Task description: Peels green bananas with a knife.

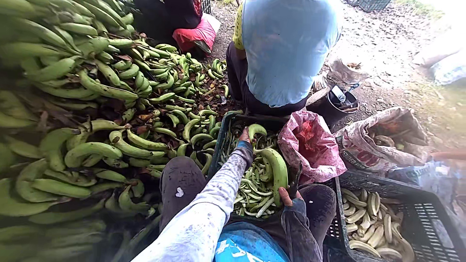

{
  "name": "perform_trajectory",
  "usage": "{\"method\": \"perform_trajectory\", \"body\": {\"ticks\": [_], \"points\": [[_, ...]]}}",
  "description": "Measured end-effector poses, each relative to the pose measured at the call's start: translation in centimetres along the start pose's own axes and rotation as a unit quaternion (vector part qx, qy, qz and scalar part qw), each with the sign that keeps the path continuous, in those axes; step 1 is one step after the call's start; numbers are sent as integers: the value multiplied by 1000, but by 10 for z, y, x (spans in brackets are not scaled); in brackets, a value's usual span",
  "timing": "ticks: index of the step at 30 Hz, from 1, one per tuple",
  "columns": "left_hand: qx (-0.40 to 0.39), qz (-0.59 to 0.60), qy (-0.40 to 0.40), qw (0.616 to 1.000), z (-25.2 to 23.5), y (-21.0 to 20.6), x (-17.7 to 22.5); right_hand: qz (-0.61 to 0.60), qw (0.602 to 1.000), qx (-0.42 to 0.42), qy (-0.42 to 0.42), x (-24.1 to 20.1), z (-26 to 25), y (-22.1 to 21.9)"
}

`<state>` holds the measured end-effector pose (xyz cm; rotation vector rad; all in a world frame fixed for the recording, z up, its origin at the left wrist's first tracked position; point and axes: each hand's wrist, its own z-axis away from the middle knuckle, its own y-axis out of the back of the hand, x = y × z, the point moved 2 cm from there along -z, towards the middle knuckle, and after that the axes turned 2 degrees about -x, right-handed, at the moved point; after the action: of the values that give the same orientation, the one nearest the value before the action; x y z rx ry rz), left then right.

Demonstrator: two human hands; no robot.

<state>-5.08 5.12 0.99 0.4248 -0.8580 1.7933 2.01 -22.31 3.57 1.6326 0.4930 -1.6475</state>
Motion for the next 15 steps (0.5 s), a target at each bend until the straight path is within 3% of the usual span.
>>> {"method": "perform_trajectory", "body": {"ticks": [2, 4, 5, 6, 7, 8, 9, 10, 12, 14, 15], "points": [[49, -47, -13, 998, -13, -1, -29, -44, 997, -20, -61, 51, -13, 9], [80, -121, -52, 988, 8, -1, -45, -36, 995, -32, -92, 66, -13, 14], [90, -171, -35, 981, 38, -5, -39, -22, 993, -37, -108, 63, -10, 15], [33, -201, 61, 977, 72, -4, -19, -11, 991, -42, -124, 58, -6, 16], [15, -215, 99, 971, 82, -2, -14, -3, 990, -42, -132, 54, 0, 17], [32, -210, 71, 975, 70, 3, -27, 7, 991, -39, -131, 47, 6, 17], [110, -186, -31, 976, 32, 9, -59, 18, 991, -34, -132, 35, 15, 20], [128, -140, -53, 980, -7, 23, -74, 29, 989, -33, -144, 11, 30, 25], [132, -63, -40, 989, -58, 59, -63, 45, 976, -37, -211, -54, 58, 43], [139, -32, -29, 989, -72, 70, -37, 42, 978, 1, -203, -77, 69, 53], [108, -43, -26, 993, -63, 72, -29, 43, 980, 5, -192, -79, 68, 50]]}}
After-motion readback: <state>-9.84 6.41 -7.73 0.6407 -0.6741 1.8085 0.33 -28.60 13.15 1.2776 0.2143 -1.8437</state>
